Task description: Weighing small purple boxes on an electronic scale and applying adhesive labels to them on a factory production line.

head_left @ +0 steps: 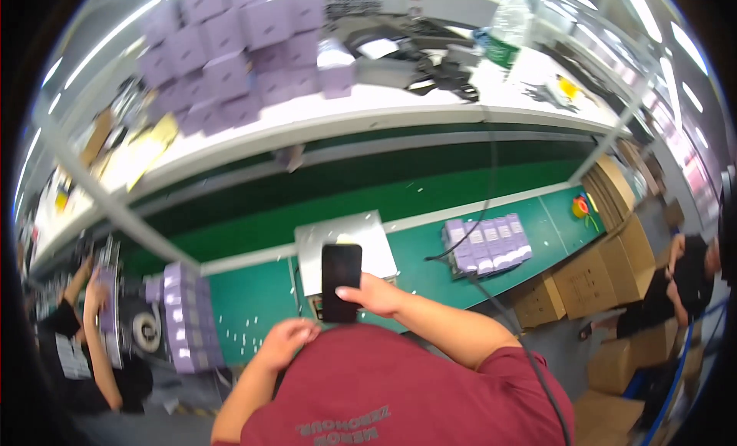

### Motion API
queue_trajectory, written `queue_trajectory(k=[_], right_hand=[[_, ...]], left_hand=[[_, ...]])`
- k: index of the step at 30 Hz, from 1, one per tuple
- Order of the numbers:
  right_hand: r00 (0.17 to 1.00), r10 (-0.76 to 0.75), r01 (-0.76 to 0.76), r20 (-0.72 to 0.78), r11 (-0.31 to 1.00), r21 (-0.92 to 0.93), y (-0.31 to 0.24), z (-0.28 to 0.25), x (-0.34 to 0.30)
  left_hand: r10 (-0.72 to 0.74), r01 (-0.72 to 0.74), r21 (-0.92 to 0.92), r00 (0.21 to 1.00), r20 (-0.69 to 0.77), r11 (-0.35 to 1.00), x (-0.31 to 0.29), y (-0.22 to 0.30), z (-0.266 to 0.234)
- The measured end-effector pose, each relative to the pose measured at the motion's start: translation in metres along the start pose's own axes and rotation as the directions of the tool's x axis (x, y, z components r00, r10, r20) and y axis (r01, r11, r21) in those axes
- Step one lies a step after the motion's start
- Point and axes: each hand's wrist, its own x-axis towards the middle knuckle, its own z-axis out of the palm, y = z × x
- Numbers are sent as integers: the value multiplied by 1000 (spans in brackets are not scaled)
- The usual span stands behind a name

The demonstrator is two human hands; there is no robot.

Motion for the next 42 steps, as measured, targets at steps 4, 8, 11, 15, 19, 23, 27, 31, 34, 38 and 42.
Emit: queue_trajectory(k=[4, 8, 11, 15, 19, 23, 27, 31, 34, 38, 42], right_hand=[[946, 179, -273, -269, 887, -373, -28, -133, -120], [556, -34, -309, -830, 919, -245, -54, -251, -226], [492, -397, -37, -775, 880, -474, -159, -308, -237], [287, -766, -294, -575, 501, -814, -278, -423, -189], [340, -579, -254, -741, 702, -665, -364, -485, -105], [440, -588, -485, -679, 481, -731, -385, -526, -50], [448, -501, -455, -741, 585, -671, -391, -518, -11], [423, -525, -517, -739, 530, -672, -388, -534, -6], [398, -588, -635, -704, 377, -674, -385, -530, 6], [246, -696, -610, -674, 429, -666, -365, -508, 18], [81, -879, -478, -470, 379, -792, -344, -535, 10]], left_hand=[[-231, 351, 476, 928, -292, 806, -39, -74, -33], [-182, 278, 513, 956, -229, 812, -2, -161, -57], [-187, 260, 523, 964, -189, 812, 41, -165, -45], [-192, 250, 512, 967, -165, 822, 81, -165, -17], [-193, 261, 484, 963, -187, 835, 107, -162, 6], [-205, 283, 455, 955, -214, 844, 116, -159, 23], [-226, 322, 423, 938, -262, 847, 107, -153, 30], [-229, 322, 426, 939, -255, 846, 115, -139, 33], [-225, 311, 440, 945, -237, 843, 123, -125, 31], [-225, 303, 447, 949, -220, 841, 126, -109, 28], [-267, 343, 408, 935, -234, 846, 99, -111, 26]])
